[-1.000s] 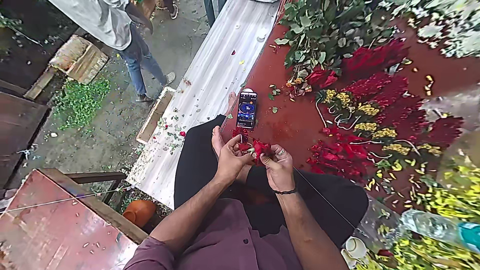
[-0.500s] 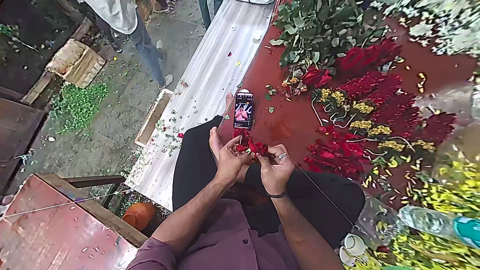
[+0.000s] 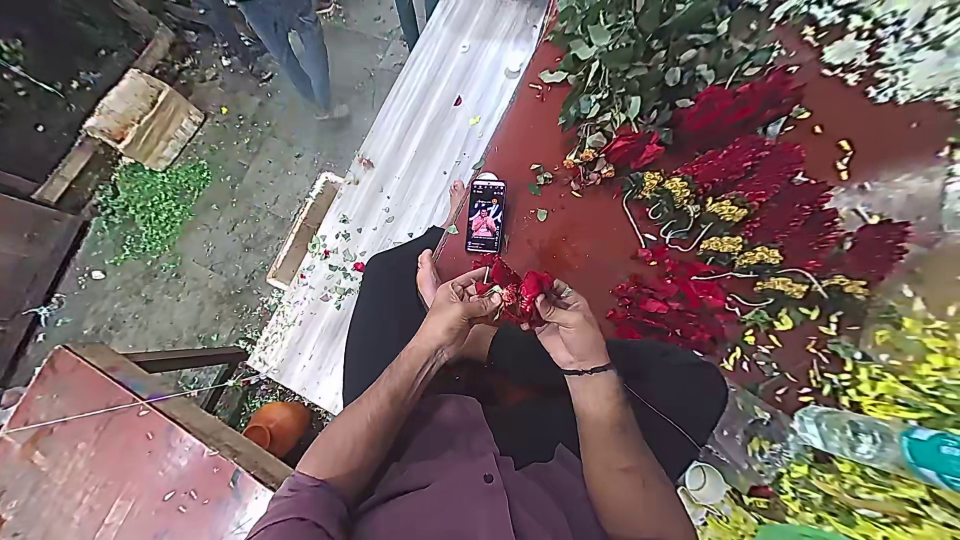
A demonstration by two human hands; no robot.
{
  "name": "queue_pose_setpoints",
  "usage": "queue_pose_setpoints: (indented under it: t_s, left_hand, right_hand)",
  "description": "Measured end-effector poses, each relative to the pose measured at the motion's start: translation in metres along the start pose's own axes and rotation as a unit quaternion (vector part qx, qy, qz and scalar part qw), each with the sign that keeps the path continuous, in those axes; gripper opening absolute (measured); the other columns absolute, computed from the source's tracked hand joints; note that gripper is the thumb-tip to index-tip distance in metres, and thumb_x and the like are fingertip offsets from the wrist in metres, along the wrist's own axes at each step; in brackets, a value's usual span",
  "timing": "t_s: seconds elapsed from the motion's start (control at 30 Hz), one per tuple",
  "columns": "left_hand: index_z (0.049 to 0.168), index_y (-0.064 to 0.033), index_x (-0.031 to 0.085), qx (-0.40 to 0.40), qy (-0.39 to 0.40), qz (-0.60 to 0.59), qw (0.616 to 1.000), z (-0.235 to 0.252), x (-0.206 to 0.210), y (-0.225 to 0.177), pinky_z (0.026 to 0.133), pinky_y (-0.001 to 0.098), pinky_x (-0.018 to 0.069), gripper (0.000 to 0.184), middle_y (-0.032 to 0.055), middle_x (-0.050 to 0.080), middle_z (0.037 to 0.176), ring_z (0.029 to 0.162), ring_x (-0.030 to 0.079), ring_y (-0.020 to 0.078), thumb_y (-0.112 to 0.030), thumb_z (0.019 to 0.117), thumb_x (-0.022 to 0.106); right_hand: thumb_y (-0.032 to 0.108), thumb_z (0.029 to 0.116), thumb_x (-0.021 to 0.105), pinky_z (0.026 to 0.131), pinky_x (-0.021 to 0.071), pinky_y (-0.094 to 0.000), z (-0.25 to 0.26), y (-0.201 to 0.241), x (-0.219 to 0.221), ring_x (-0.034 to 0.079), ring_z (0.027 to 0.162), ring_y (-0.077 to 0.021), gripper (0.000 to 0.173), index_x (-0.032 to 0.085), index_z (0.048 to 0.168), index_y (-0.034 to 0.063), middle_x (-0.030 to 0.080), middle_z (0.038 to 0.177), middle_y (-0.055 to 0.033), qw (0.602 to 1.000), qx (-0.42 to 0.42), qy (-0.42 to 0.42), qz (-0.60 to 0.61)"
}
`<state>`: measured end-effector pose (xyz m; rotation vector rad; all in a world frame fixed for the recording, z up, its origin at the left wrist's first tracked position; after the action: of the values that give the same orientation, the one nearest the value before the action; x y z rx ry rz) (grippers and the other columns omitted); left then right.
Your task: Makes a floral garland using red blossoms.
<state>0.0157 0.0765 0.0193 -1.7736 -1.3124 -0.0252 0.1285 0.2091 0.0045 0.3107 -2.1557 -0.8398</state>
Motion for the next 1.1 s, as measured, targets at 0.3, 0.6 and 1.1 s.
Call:
queue_pose_setpoints:
  t_s: [0.3,0.6,1.1]
  left_hand:
    - [0.142,-0.0014,0.055,-0.015,-0.002,0.015,1.0,-0.013,-0.012,-0.007,0.083,0.0341,0.0593,0.056,0.0137,0.07,0.112,0.089,0.068,0.018,0.009,0.0886,0.065]
    - [0.147,0.0012,0.048,-0.005,0.01,0.028,1.0,-0.032,-0.013,-0.021,0.071,0.0278,0.0563,0.062,0.0144,0.071,0.105,0.079,0.066,0.0136,0.005,0.0878,0.067]
    - [0.142,0.0021,0.053,-0.026,0.053,0.071,0.996,-0.037,0.004,0.0,0.057,0.0235,0.0438,0.053,0.0075,0.07,0.097,0.067,0.055,0.0072,-0.005,0.09,0.058]
  right_hand:
    - [0.011,0.0917,0.075,0.07,0.0632,-0.0354,0.05,0.092,-0.065,0.071,0.082,-0.0148,0.031,0.066,0.121,0.0085,0.071,0.102,-0.0042,0.939,-0.064,-0.102,-0.322]
    - [0.015,0.0841,0.081,0.096,0.057,-0.0493,0.106,0.102,-0.109,0.068,0.112,-0.029,0.053,0.064,0.132,0.0014,0.068,0.128,-0.0185,0.831,-0.068,-0.206,-0.513]
    - [0.006,0.0885,0.074,0.083,0.0646,-0.036,-0.064,0.065,0.051,0.072,0.098,-0.0184,0.023,0.077,0.112,0.0036,0.073,0.111,-0.0089,0.865,-0.24,0.03,-0.439]
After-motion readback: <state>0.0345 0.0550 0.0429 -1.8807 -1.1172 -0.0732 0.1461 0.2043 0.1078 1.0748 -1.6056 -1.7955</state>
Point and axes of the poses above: each hand's wrist, its own z-axis towards the middle knuckle, its own x-axis out of the palm, y = z × x, the point moved 8 cm from there along z, towards the middle knuckle
